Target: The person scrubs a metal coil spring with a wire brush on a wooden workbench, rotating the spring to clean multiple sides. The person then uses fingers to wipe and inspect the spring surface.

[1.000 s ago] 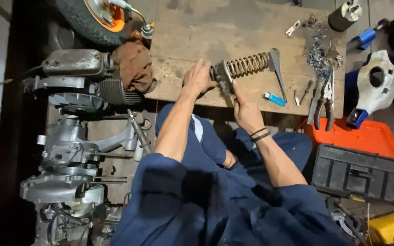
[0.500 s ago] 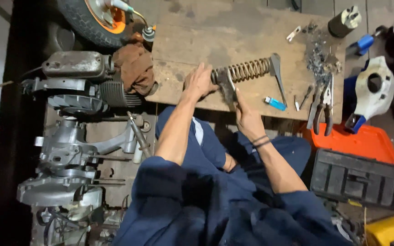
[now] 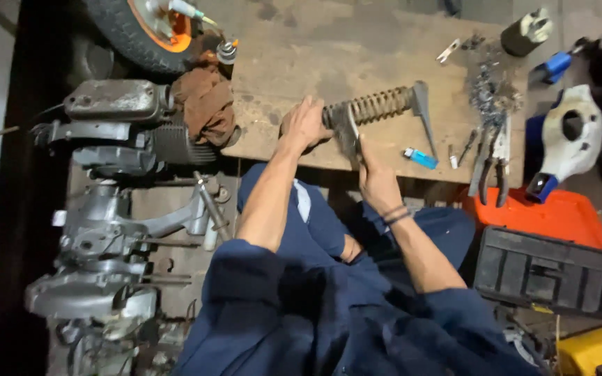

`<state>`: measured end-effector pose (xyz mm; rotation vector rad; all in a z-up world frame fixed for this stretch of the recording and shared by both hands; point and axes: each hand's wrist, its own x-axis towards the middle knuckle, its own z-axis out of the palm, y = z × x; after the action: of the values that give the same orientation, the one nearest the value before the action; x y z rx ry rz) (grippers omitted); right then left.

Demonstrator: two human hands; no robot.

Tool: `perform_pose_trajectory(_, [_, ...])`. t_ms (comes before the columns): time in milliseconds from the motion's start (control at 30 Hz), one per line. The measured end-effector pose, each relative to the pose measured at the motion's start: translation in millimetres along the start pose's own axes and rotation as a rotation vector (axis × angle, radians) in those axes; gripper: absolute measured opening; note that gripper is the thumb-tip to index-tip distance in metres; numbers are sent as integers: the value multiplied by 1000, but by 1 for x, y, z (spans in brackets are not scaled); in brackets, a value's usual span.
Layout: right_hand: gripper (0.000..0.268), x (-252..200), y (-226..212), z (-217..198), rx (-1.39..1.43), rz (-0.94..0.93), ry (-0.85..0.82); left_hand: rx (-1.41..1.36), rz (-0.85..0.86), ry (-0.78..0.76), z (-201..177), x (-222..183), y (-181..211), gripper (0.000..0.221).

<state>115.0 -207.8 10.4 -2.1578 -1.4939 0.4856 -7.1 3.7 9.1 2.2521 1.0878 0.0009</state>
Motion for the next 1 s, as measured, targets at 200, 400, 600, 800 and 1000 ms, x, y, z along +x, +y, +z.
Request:
perform_pose_trajectory(200, [63, 63, -41, -18, 48, -51, 66, 22, -8, 61, 11, 3, -8, 60])
perform_pose_trajectory(400, [64, 74, -12, 28, 106, -126, 129, 25, 3, 63, 10, 7, -8, 67])
perform_pose_trajectory(600, [61, 4, -4, 0, -39, -46, 40, 7, -30, -28, 4, 7, -9, 78])
perform_pose_trajectory(800, [66, 99, -19, 19, 44, -188, 209, 45, -34, 50, 16, 8, -8, 62])
perform_pose_trajectory(1000, [62, 51, -6, 31, 30, -115, 149, 55, -45, 39, 11, 6, -5, 64])
